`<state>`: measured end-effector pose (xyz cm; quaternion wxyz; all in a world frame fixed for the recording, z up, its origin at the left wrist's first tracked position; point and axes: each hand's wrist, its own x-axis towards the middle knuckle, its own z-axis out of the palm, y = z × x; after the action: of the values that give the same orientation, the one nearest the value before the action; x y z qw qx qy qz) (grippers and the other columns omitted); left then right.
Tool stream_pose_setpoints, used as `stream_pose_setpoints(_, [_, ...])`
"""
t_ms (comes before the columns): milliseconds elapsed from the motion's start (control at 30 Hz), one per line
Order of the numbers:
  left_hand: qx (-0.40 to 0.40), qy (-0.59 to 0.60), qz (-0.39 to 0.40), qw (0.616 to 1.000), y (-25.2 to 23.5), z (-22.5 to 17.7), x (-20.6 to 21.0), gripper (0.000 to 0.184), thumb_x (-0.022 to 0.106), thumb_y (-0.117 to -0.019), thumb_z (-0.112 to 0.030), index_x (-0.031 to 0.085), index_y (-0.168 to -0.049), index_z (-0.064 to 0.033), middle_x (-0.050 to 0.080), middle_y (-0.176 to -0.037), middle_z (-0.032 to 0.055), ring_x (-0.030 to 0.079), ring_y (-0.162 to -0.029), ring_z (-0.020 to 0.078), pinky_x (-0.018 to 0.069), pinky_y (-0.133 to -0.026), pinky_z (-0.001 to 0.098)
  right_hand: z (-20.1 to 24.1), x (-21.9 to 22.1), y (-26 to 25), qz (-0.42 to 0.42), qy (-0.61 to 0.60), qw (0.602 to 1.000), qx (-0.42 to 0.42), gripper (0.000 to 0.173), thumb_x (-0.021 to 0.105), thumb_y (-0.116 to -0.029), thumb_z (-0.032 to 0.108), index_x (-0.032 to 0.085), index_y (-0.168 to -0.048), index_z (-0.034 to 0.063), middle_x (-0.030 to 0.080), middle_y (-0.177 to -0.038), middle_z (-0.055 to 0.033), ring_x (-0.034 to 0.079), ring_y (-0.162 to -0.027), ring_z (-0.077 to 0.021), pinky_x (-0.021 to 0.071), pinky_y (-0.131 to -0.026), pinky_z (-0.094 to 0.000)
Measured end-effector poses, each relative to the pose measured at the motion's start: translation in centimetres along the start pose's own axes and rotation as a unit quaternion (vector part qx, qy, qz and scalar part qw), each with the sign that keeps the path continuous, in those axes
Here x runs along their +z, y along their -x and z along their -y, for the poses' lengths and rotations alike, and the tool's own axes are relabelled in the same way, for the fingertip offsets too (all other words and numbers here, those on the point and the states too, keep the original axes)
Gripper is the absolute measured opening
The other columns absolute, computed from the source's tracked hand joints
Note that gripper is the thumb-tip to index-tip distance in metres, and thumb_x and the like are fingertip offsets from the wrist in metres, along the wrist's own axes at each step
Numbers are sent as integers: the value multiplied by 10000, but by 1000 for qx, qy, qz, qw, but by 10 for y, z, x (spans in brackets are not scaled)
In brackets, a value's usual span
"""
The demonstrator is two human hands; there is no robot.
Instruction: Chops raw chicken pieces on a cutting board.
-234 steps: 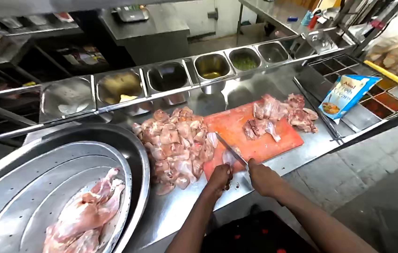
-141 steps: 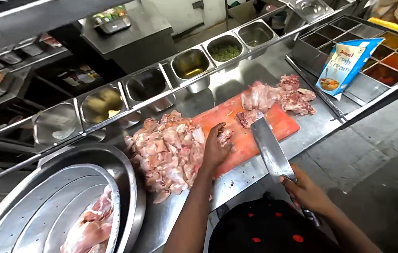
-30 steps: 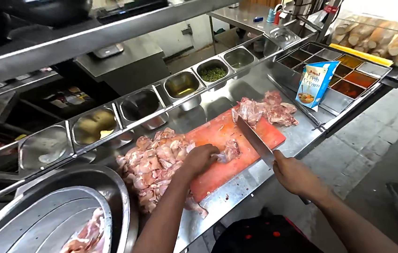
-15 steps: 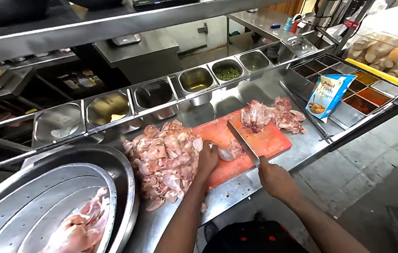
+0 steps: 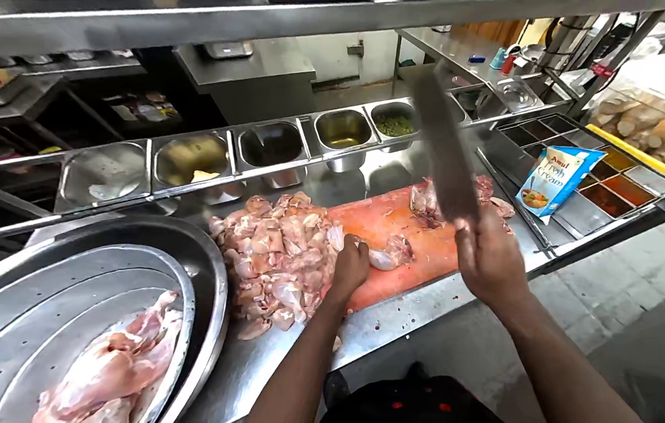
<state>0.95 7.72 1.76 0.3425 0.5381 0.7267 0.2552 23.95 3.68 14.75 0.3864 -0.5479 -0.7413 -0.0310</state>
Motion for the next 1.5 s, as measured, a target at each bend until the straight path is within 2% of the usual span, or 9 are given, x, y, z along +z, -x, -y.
stream_pose_setpoints(100, [-9,3,6,1000,2,0,1,369,381,-1110,-284,476,-1374,-45,693,-949,206,705,-884,376,561,-804,591,9,34,2,-30,23,999,32,452,369,-1094,311,494,-1264,-90,635,-713,-129,666,-567,-282,562,-493,-478])
stream_pose_setpoints(133, [-7,3,4,1000,1,-1,0,368,383,-1109,-279,478,-1372,-38,693,-946,208,706,-882,378,562,-802,588,3,55,14,76,50,995,50,422,403,-1066,256,492,-1283,-95,655,-742,-162,696,-622,-333,579,-547,-513])
stream_pose_setpoints(200, [-13,2,4,1000,7,-1,1,380,385,-1110,-276,470,-1384,-27,695,-982,227,709,-919,394,562,-827,597,-10,94,29,395,71,903,155,403,504,-1024,191,432,-1379,14,683,-973,-228,708,-910,-434,569,-770,-608])
stream_pose_setpoints(300, [-19,15,-6,1000,9,-1,-1,398,389,-1107,-264,460,-1405,-10,695,-1009,252,706,-948,418,557,-844,605,-14,116,16,532,103,823,173,537,602,-990,170,386,-1467,52,677,-1122,-234,692,-1047,-432,563,-848,-603])
stream_pose_setpoints(433, [-20,10,-14,1000,16,10,2,387,399,-1108,-267,459,-1402,-23,700,-999,256,709,-942,429,562,-824,607,-18,112,18,527,91,825,181,422,605,-985,156,417,-1351,66,672,-1005,-201,716,-884,-381,584,-737,-546])
stream_pose_setpoints(633, [-42,19,-24,999,21,26,9,375,426,-1103,-254,471,-1391,-18,704,-1013,239,709,-957,404,560,-859,584,-27,54,56,585,111,779,200,408,511,-1033,169,400,-1406,45,657,-1123,-239,686,-1051,-426,554,-867,-600])
stream_pose_setpoints(800, [-37,24,-3,999,23,29,1,372,411,-1105,-262,474,-1389,-29,698,-998,229,708,-928,382,562,-846,579,-51,12,72,604,92,762,212,360,475,-1073,253,428,-1357,37,648,-1058,-236,688,-976,-421,557,-830,-591])
stream_pose_setpoints(1033, [-29,10,1,1000,28,36,-2,355,408,-1103,-258,490,-1376,-48,695,-968,207,705,-895,363,563,-823,569,-74,47,50,511,118,821,227,319,494,-1058,245,491,-1326,71,685,-1037,-205,703,-977,-402,562,-827,-584])
stream_pose_setpoints(1500, [-38,18,7,999,28,36,5,337,421,-1114,-287,489,-1370,-79,702,-947,192,710,-887,362,563,-822,568,-9,69,50,435,51,890,125,265,443,-1092,323,512,-1241,114,649,-784,-108,705,-774,-328,570,-706,-506])
